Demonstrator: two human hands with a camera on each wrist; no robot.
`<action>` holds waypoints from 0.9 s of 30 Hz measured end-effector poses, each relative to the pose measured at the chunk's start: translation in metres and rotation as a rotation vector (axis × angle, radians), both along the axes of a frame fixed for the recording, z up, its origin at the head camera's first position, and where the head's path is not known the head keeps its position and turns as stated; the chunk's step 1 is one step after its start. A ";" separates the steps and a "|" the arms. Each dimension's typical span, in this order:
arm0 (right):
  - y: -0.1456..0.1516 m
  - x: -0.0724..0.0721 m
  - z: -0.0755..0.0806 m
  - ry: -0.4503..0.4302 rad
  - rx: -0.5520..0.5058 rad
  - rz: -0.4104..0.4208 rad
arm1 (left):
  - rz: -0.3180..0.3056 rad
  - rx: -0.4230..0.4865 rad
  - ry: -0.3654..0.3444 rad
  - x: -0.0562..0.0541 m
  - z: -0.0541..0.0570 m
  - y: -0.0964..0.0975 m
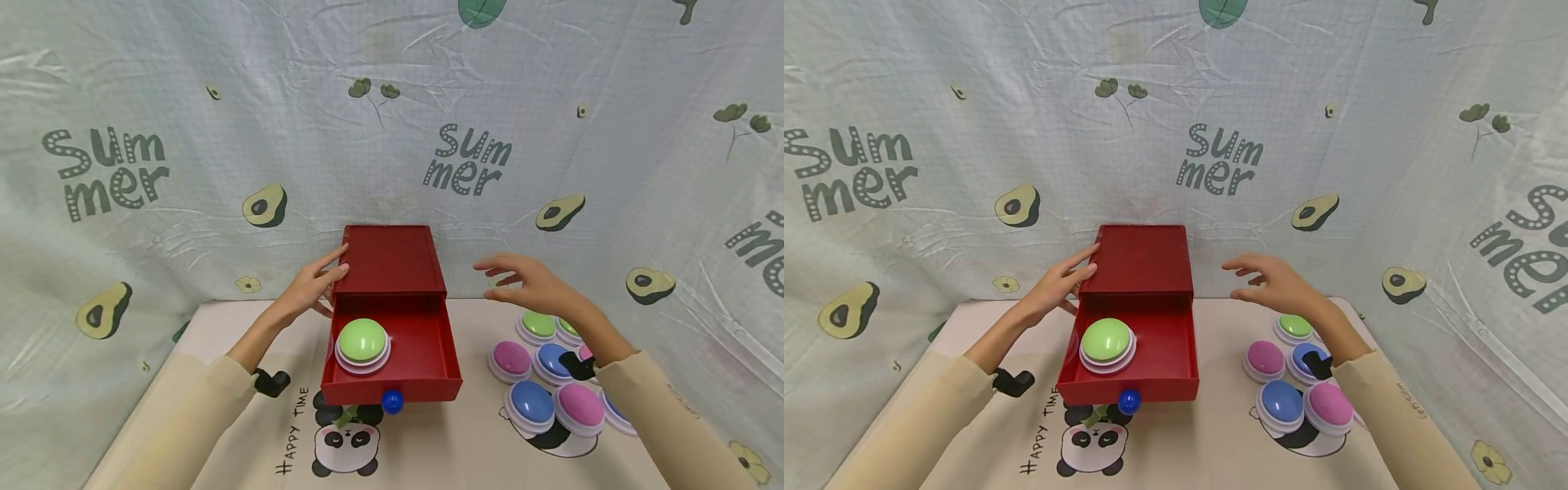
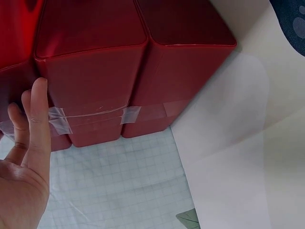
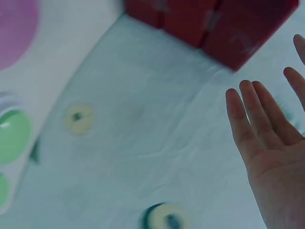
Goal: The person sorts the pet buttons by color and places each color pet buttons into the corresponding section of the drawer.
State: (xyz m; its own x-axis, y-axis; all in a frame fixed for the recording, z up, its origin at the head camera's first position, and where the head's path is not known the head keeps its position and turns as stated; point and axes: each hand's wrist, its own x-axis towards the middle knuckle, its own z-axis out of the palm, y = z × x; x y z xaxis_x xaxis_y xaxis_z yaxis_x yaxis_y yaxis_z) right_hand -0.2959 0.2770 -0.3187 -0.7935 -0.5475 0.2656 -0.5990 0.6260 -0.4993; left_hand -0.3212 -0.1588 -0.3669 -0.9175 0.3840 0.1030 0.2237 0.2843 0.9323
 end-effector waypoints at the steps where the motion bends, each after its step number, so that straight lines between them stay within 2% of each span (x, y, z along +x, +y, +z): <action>1: 0.007 -0.002 -0.004 -0.010 -0.009 -0.022 | 0.001 -0.001 0.000 0.000 0.000 0.000; 9: 0.059 -0.014 -0.041 -0.092 0.013 -0.174 | 0.009 -0.004 0.006 0.000 -0.001 -0.001; 19: 0.104 -0.023 -0.100 -0.205 0.110 -0.326 | 0.005 0.002 0.002 0.002 0.001 0.001; 27: 0.112 -0.020 -0.120 -0.310 0.180 -0.383 | 0.006 -0.007 0.008 0.001 0.000 0.001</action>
